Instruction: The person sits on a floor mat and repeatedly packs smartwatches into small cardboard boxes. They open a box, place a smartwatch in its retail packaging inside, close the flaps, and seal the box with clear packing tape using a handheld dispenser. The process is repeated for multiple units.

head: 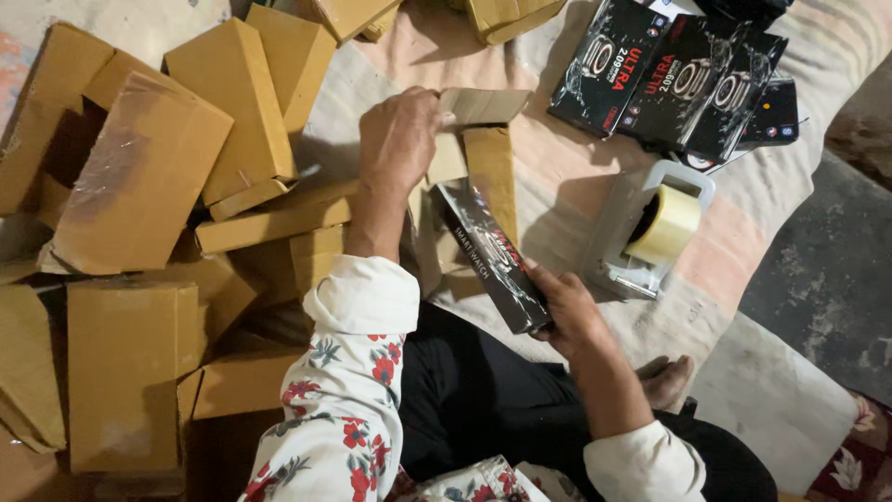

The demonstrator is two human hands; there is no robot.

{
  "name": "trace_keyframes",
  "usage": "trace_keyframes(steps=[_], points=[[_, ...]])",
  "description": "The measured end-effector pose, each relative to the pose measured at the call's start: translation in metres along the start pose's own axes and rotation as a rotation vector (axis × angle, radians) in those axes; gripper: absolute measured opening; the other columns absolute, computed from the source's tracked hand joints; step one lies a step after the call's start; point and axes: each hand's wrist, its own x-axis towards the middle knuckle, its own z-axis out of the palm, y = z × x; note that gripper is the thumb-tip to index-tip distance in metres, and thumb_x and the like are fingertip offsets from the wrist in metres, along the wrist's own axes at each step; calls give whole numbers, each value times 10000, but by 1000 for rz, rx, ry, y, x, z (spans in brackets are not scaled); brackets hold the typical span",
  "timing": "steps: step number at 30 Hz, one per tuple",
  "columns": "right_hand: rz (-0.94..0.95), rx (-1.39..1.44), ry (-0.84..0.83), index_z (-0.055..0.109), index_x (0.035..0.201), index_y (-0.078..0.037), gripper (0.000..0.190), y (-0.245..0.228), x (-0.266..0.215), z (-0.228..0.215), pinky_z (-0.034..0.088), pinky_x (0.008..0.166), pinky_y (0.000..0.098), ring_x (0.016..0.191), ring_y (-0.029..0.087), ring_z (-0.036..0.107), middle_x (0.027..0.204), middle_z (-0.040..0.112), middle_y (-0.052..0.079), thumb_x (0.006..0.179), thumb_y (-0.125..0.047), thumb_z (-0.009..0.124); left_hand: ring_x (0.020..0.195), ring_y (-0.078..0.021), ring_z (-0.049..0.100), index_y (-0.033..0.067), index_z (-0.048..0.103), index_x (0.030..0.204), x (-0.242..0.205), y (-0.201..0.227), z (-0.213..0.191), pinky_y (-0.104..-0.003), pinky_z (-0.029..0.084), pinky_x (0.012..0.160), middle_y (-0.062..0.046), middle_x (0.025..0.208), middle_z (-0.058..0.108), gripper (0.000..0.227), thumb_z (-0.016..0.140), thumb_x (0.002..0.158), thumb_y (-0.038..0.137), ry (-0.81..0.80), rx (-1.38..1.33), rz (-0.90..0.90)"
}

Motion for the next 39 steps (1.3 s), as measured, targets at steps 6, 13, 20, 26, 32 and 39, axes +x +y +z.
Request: trace_keyframes(steps=[6, 13, 20, 26, 32, 39], points=[[-156, 249, 202, 580, 1034, 52, 435, 6, -38, 10, 364, 325, 274, 451, 137, 495, 674, 573, 67, 1059, -374, 495, 820, -361, 704, 66, 701, 845, 4, -1, 28, -500, 522, 691, -138, 869, 727, 191, 720, 928, 237, -137, -9, -39], [151, 515, -325, 523, 1324, 189, 456, 15, -62, 11, 308, 303, 198, 442, 77, 394, 733, 482, 35, 1022, -123, 383, 811, -340, 700, 45, 660, 831, 6, 1, 57, -453, 570, 682, -142, 885, 693, 185, 657, 974, 163, -111, -194, -19], [210, 634, -99, 558, 1121, 72, 346, 20, -41, 29, 311, 325, 218, 466, 109, 437, 734, 509, 61, 994, -154, 329, 773, -360, 705, 33, 689, 815, -3, 15, 41, -482, 531, 644, -159, 842, 715, 197, 732, 927, 189, -72, -90, 104], [-143, 233, 354, 595, 1039, -9, 449, 35, -57, 61, 366, 315, 266, 418, 155, 531, 679, 622, 63, 1017, -444, 485, 756, -374, 707, 38, 711, 800, 2, 19, 34, -491, 531, 642, -163, 852, 724, 186, 755, 888, 196, -76, -64, 116], [-283, 139, 369, 602, 1043, 36, 450, 23, -58, 39, 404, 313, 281, 430, 195, 578, 661, 591, 95, 1036, -410, 537, 724, -306, 721, 47, 709, 842, 3, 23, 46, -448, 537, 612, -138, 847, 721, 174, 711, 949, 183, -224, -74, 106], [44, 302, 230, 582, 1057, 55, 364, -8, -56, -10, 353, 340, 242, 512, 188, 584, 823, 647, 125, 1053, -308, 573, 756, -296, 721, 83, 709, 819, 0, 33, 68, -428, 559, 637, -99, 873, 727, 119, 692, 910, 157, -119, -77, 329]])
